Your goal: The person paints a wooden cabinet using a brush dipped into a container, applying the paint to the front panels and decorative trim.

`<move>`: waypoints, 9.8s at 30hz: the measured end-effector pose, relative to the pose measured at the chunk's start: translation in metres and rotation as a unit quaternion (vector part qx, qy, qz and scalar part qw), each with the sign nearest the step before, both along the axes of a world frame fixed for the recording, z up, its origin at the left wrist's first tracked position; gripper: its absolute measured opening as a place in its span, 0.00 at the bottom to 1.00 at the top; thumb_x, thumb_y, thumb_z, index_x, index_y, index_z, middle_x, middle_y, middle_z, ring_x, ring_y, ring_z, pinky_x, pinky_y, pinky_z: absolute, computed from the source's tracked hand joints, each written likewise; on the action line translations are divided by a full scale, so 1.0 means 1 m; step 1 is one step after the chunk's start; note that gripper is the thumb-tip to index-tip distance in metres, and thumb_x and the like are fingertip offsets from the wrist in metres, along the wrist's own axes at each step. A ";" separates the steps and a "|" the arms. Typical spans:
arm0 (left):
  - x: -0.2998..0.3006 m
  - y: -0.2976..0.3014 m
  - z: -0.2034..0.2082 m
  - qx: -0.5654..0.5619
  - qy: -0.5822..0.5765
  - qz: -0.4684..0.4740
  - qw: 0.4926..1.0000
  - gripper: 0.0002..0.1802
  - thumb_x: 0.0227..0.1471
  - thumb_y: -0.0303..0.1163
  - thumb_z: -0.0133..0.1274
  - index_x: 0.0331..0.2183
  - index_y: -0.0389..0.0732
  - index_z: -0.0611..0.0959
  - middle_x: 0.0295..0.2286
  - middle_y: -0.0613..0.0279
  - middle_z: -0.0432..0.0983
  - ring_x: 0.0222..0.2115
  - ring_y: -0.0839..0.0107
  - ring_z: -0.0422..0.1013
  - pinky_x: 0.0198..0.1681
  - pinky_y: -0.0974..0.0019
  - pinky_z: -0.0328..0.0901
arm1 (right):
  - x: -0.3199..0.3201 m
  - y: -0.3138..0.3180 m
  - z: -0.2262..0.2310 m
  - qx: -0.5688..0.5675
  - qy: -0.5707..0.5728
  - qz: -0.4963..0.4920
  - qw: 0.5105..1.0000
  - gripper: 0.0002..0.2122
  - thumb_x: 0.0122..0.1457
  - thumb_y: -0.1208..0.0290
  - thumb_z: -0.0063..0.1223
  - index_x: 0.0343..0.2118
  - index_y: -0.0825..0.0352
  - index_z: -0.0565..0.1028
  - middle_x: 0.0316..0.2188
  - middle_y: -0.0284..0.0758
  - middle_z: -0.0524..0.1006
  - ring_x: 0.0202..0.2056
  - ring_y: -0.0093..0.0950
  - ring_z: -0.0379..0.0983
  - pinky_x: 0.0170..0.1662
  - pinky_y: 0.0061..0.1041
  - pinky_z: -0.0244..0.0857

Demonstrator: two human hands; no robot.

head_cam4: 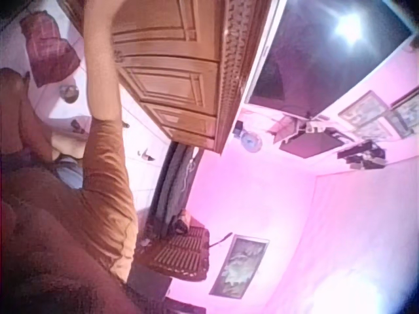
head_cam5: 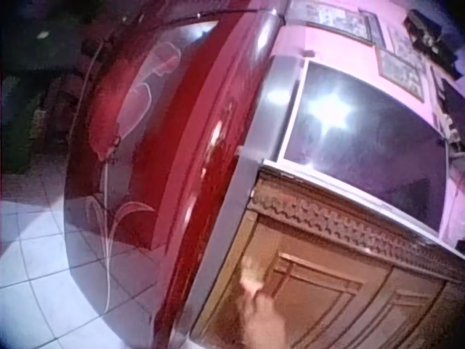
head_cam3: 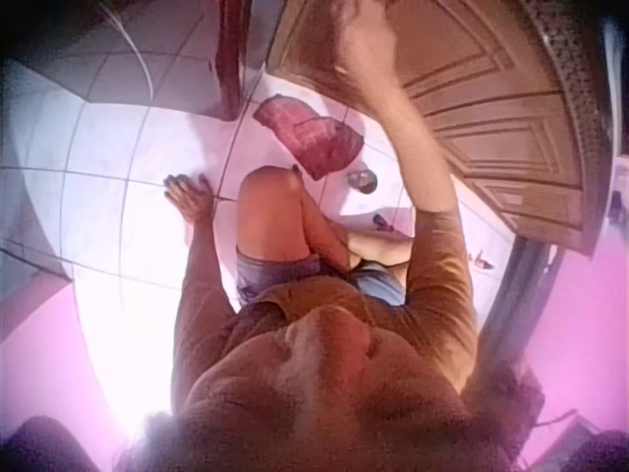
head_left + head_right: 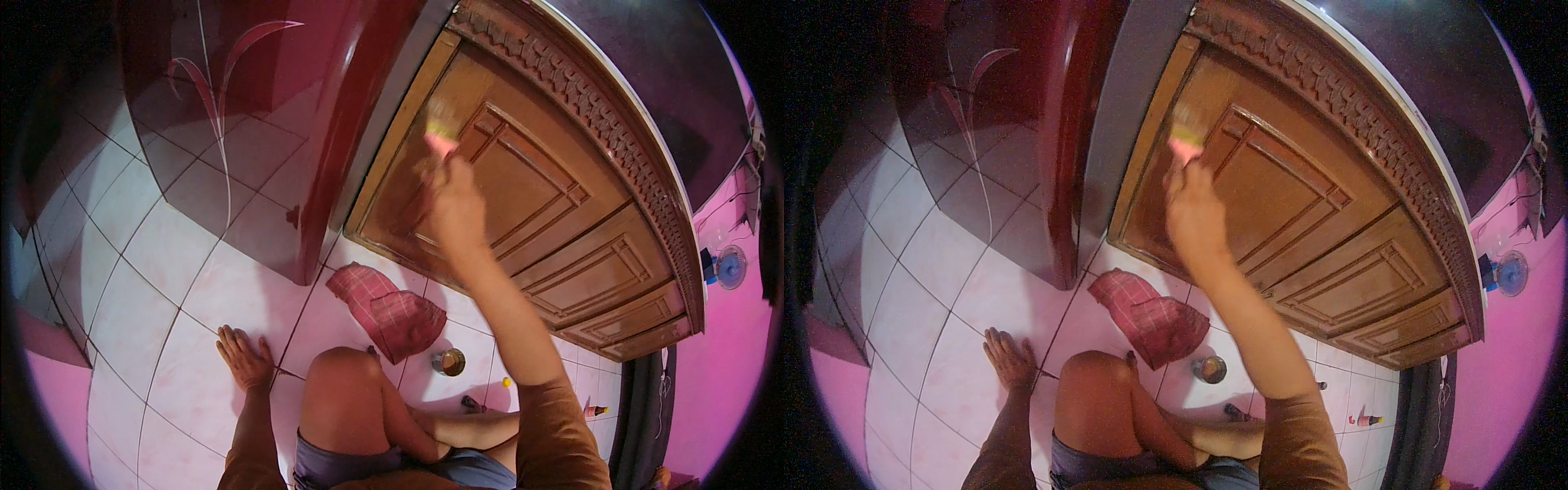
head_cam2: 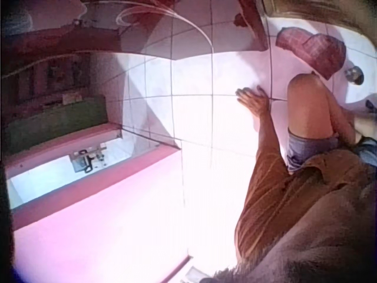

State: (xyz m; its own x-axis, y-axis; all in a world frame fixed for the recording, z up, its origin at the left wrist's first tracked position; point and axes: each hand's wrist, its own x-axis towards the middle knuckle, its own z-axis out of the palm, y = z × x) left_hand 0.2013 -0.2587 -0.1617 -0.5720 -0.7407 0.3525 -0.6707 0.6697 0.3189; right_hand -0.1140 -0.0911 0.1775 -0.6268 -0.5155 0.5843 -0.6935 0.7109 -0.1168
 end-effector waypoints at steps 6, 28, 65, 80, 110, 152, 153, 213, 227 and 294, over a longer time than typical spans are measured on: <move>0.001 0.000 0.003 0.010 -0.006 0.000 1.000 0.30 0.58 0.41 0.48 0.52 0.25 0.67 0.59 0.35 0.56 0.65 0.44 0.46 0.68 0.42 0.39 | 0.013 0.009 -0.047 0.163 0.089 0.080 0.979 0.18 0.62 0.72 0.48 0.52 0.76 0.67 0.41 0.45 0.71 0.39 0.43 0.72 0.32 0.37 0.76; 0.005 -0.002 0.003 0.031 -0.004 -0.003 1.000 0.32 0.57 0.42 0.48 0.53 0.25 0.67 0.60 0.35 0.54 0.65 0.45 0.45 0.68 0.42 0.38 | -0.002 -0.009 0.084 0.040 0.305 -0.003 0.951 0.20 0.59 0.73 0.50 0.52 0.77 0.69 0.37 0.43 0.69 0.39 0.39 0.69 0.34 0.31 0.75; 0.002 -0.006 0.003 0.040 -0.037 0.003 0.999 0.34 0.58 0.45 0.47 0.54 0.25 0.66 0.61 0.38 0.54 0.66 0.47 0.44 0.68 0.44 0.38 | -0.034 0.004 -0.189 0.134 -0.119 0.088 0.980 0.13 0.62 0.68 0.52 0.43 0.72 0.77 0.45 0.55 0.73 0.39 0.52 0.75 0.38 0.45 0.70; -0.003 -0.003 0.008 0.016 -0.020 -0.013 1.000 0.32 0.58 0.43 0.48 0.52 0.24 0.66 0.59 0.34 0.56 0.64 0.42 0.48 0.67 0.40 0.41 | -0.063 0.016 -0.176 0.131 -0.225 0.063 0.963 0.17 0.64 0.61 0.48 0.39 0.73 0.78 0.35 0.56 0.76 0.37 0.53 0.74 0.42 0.47 0.69; 0.000 -0.004 0.003 0.003 -0.045 -0.004 0.999 0.31 0.59 0.42 0.47 0.54 0.26 0.64 0.59 0.34 0.55 0.64 0.42 0.47 0.66 0.40 0.41 | -0.043 -0.001 -0.080 -0.025 -0.156 0.135 0.978 0.13 0.62 0.67 0.51 0.35 0.75 0.77 0.35 0.56 0.75 0.38 0.52 0.74 0.41 0.41 0.68; -0.001 -0.002 0.005 0.009 -0.046 -0.004 0.999 0.31 0.59 0.42 0.47 0.53 0.24 0.67 0.60 0.35 0.55 0.65 0.45 0.46 0.67 0.42 0.41 | -0.004 0.002 0.035 -0.194 0.076 0.121 0.971 0.09 0.61 0.68 0.55 0.38 0.69 0.79 0.26 0.47 0.70 0.27 0.47 0.71 0.32 0.41 0.66; 0.001 -0.002 0.004 0.008 -0.047 -0.004 0.999 0.31 0.59 0.42 0.47 0.53 0.24 0.67 0.60 0.35 0.55 0.65 0.45 0.46 0.67 0.42 0.41 | 0.000 0.002 0.043 -0.185 0.132 0.103 0.968 0.11 0.61 0.68 0.55 0.43 0.67 0.78 0.28 0.46 0.70 0.29 0.46 0.71 0.32 0.40 0.66; 0.002 0.001 -0.005 -0.014 -0.033 -0.003 0.999 0.31 0.55 0.41 0.49 0.51 0.23 0.68 0.58 0.36 0.58 0.64 0.44 0.48 0.67 0.42 0.42 | -0.002 -0.053 -0.138 -0.652 -0.565 0.066 0.501 0.11 0.65 0.70 0.48 0.45 0.71 0.70 0.35 0.36 0.72 0.27 0.28 0.76 0.30 0.26 0.77; -0.001 0.003 -0.001 -0.011 -0.027 -0.006 1.000 0.31 0.56 0.41 0.48 0.51 0.23 0.68 0.58 0.36 0.58 0.64 0.44 0.48 0.66 0.41 0.43 | 0.031 -0.053 -0.209 -0.546 -0.610 -0.146 0.555 0.08 0.65 0.67 0.44 0.41 0.64 0.71 0.28 0.32 0.74 0.15 0.19 0.62 0.13 0.20 0.52; 0.000 0.003 0.001 -0.020 -0.026 -0.012 0.999 0.30 0.56 0.40 0.48 0.50 0.23 0.67 0.57 0.34 0.58 0.63 0.42 0.48 0.66 0.41 0.43 | 0.006 -0.066 -0.045 -0.423 -0.006 0.039 0.905 0.19 0.68 0.72 0.37 0.59 0.67 0.55 0.41 0.58 0.74 0.38 0.57 0.73 0.39 0.48 0.67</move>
State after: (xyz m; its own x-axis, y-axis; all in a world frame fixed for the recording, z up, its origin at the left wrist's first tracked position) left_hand 0.2011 -0.2557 -0.1603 -0.6075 -0.7131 0.3499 -0.6699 0.6966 0.2569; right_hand -0.1083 -0.1568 0.1323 -0.6160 0.0696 0.7847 -0.7335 0.3125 -0.6035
